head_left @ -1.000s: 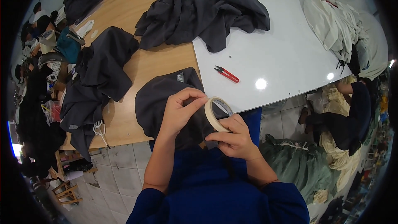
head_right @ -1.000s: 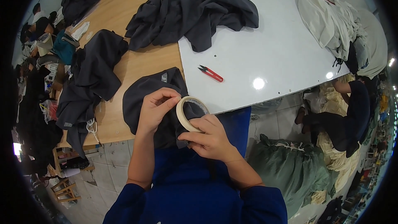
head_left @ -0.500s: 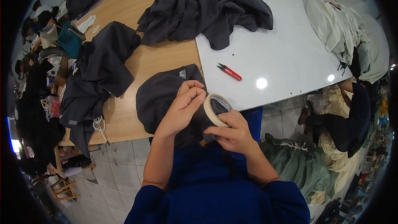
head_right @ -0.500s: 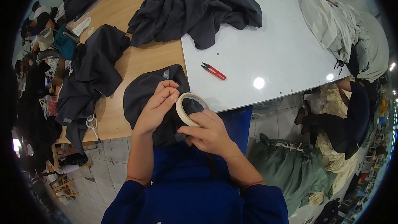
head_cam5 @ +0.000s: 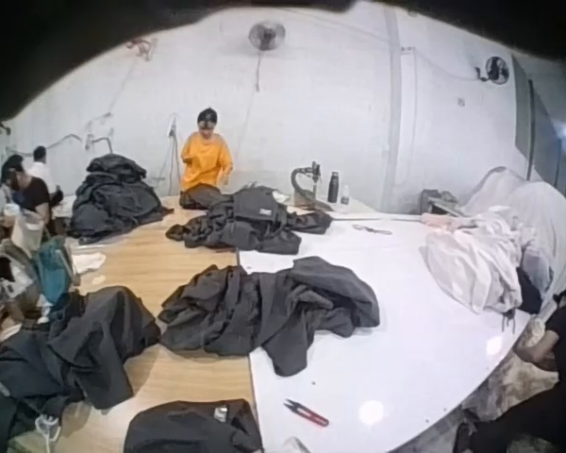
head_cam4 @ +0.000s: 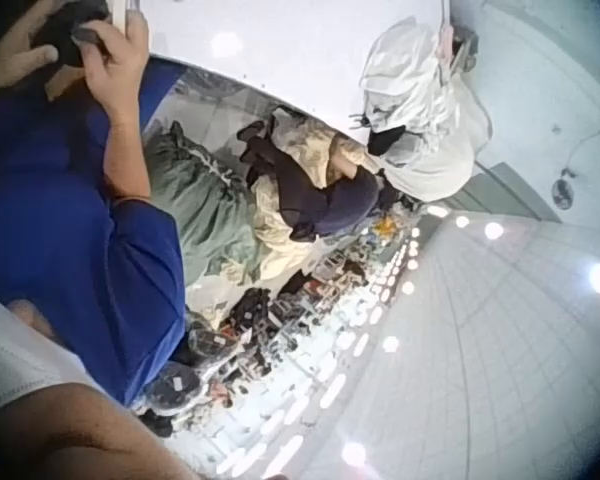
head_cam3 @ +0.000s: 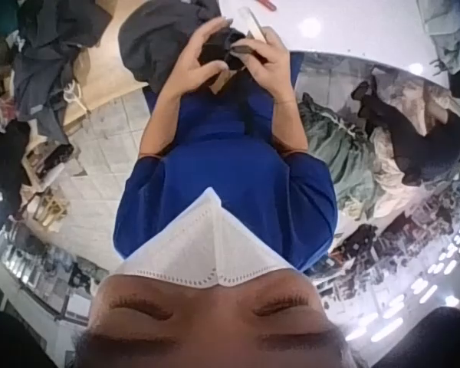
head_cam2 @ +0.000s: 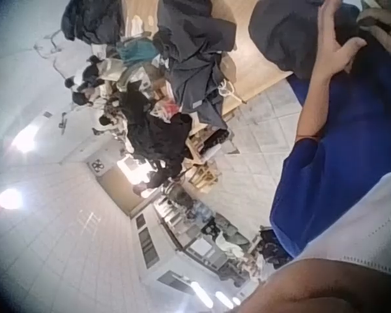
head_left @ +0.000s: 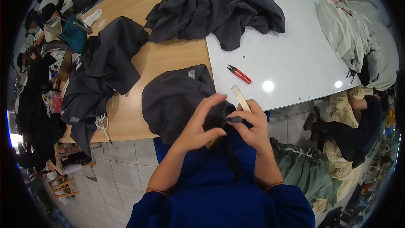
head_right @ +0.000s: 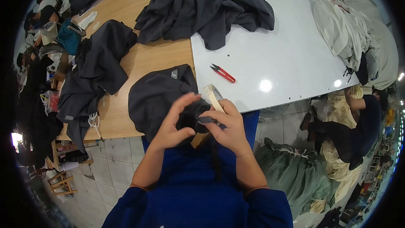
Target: Apply tape to a fabric garment piece and trim excess material with snips.
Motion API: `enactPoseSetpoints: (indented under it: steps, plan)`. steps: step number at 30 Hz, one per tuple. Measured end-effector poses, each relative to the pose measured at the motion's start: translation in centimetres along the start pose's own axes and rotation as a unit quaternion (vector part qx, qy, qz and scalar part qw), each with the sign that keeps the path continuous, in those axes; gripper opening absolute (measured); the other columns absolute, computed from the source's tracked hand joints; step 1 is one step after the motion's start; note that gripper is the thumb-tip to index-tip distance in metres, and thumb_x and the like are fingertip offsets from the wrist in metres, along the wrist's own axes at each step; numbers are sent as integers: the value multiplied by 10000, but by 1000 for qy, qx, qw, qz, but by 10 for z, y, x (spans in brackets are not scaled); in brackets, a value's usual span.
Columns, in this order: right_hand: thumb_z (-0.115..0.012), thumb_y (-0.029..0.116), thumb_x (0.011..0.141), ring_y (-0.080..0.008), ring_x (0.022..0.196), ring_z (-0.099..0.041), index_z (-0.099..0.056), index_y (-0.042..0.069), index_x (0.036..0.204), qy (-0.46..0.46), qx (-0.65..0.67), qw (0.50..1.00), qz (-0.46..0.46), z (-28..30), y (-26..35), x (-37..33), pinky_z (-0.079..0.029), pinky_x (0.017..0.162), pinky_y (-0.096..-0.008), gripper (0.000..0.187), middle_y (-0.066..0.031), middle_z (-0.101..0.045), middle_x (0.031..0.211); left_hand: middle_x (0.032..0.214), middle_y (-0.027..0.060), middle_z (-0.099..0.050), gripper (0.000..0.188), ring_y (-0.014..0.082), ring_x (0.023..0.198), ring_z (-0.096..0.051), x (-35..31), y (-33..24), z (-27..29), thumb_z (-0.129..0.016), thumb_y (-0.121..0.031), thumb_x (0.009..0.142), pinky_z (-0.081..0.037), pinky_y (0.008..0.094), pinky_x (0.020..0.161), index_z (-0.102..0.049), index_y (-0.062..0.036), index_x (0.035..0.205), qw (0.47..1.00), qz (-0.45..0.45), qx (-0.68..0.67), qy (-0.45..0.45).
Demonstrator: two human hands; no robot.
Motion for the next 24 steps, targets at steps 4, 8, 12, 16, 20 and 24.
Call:
enactPoseSetpoints:
  steps: [4,8,12,16,20,24]
  plan:
    - [-709,-3,668,-174,746,-545,-692,61,879,-7,0,1000,-15,-2,1,1,-444,618,-264,221,-68,-540,862,1218,130,-566,394,304,1255,-425,-1,7,-9,-722,-226,748,-178,476,1094,-602,-59,1085,991,-32,127,-39]
    - [-695,5,680,-149,742,-536,-673,55,963,0,14,1000,-28,-3,2,1,-436,625,-250,288,-61,-531,872,997,95,-661,211,243,1006,-607,-5,14,-12,-701,-127,775,-346,424,1003,-643,-37,957,992,-25,97,-80]
    - [-620,10,780,-135,698,-535,-540,41,1195,-36,-10,998,-43,7,10,1,-415,644,-208,424,-69,-552,918,803,81,-657,161,71,716,-581,-4,25,-15,-681,-56,810,-454,192,641,-642,20,946,958,111,-107,-240]
    - [-603,12,816,-153,731,-595,-580,21,1067,-152,97,980,-86,11,16,-13,-442,645,-225,252,-91,-619,887,767,70,-650,131,132,632,-578,7,22,-16,-699,-55,769,-447,252,641,-686,-13,894,950,39,69,-303]
    - [-644,6,783,-229,653,-620,-614,35,910,-61,-135,989,19,20,41,-7,-473,574,-284,134,-107,-644,782,784,43,-646,158,170,672,-584,18,11,-17,-705,-64,736,-420,291,710,-688,-46,892,928,-51,235,-286]
    - [-670,42,774,-248,654,-618,-617,45,919,-39,-171,984,17,16,45,0,-467,536,-294,155,-100,-648,794,829,-11,-630,167,152,765,-579,22,1,-23,-693,-79,718,-361,329,796,-679,-90,884,889,-119,382,-225]
Point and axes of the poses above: each hand's wrist, its own x-axis towards the middle knuckle, its own z-axis out of the back of the hand, y = z × x, the point moved 1 cm from there along x, towards the middle knuckle
